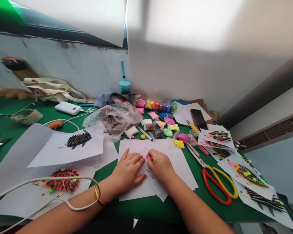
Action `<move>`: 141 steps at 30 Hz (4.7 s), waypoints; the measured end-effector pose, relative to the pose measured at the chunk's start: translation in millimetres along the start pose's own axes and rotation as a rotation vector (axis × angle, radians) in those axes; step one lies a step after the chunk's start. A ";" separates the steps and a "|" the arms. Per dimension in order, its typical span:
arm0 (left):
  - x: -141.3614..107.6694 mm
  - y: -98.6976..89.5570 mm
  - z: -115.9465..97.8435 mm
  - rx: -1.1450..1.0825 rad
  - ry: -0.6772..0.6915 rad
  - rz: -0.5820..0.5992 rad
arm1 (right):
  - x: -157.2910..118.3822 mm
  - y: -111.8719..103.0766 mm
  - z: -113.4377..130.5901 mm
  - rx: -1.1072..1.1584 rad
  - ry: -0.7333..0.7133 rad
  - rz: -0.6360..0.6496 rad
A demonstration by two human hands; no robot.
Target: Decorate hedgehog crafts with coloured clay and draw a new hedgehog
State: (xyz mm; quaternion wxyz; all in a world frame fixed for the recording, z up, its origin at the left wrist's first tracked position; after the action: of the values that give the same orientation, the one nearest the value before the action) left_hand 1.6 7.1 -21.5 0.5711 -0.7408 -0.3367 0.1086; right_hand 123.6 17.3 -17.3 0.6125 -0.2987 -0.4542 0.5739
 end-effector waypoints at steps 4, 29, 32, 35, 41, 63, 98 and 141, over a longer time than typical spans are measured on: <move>-0.5 0.4 0.1 -0.007 0.004 -0.009 | -1.7 0.0 3.1 -0.019 -0.036 0.010; 1.5 1.8 -0.8 0.019 -0.030 0.013 | -19.9 -8.8 -23.6 0.238 0.069 -0.006; 1.4 0.7 -2.7 0.013 -0.001 -0.001 | -17.6 -7.0 -25.5 0.262 0.089 0.014; 1.0 1.5 -4.1 0.007 0.021 -0.007 | -14.5 -8.2 -20.1 0.257 0.087 0.012; 1.2 3.7 0.0 -0.003 -0.013 -0.011 | -7.8 -9.4 -13.5 0.273 0.108 -0.001; -1.4 4.0 -4.1 0.019 0.065 -0.071 | -12.1 1.2 -9.4 0.240 0.005 0.012; -1.3 1.4 -3.5 0.012 0.042 -0.048 | -31.1 0.1 13.4 0.135 -0.291 -0.062; 7.1 -3.1 7.1 0.024 -0.007 -0.100 | -13.2 -13.2 -26.0 0.392 0.005 0.085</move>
State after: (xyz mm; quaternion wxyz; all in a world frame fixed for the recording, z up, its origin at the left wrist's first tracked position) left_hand 1.9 17.4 -19.4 0.5834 -0.7157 -0.3740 0.0867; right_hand 153.6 6.3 -19.0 0.6353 -0.1940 -0.3192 0.6759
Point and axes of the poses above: each hand's wrist, its own x-axis towards the middle knuckle, its own y-axis out of the palm, z = x × y, the point moved 8 cm from there along x, towards the middle knuckle, and after that the axes turned 5 degrees about -x, right-handed, at the moved point
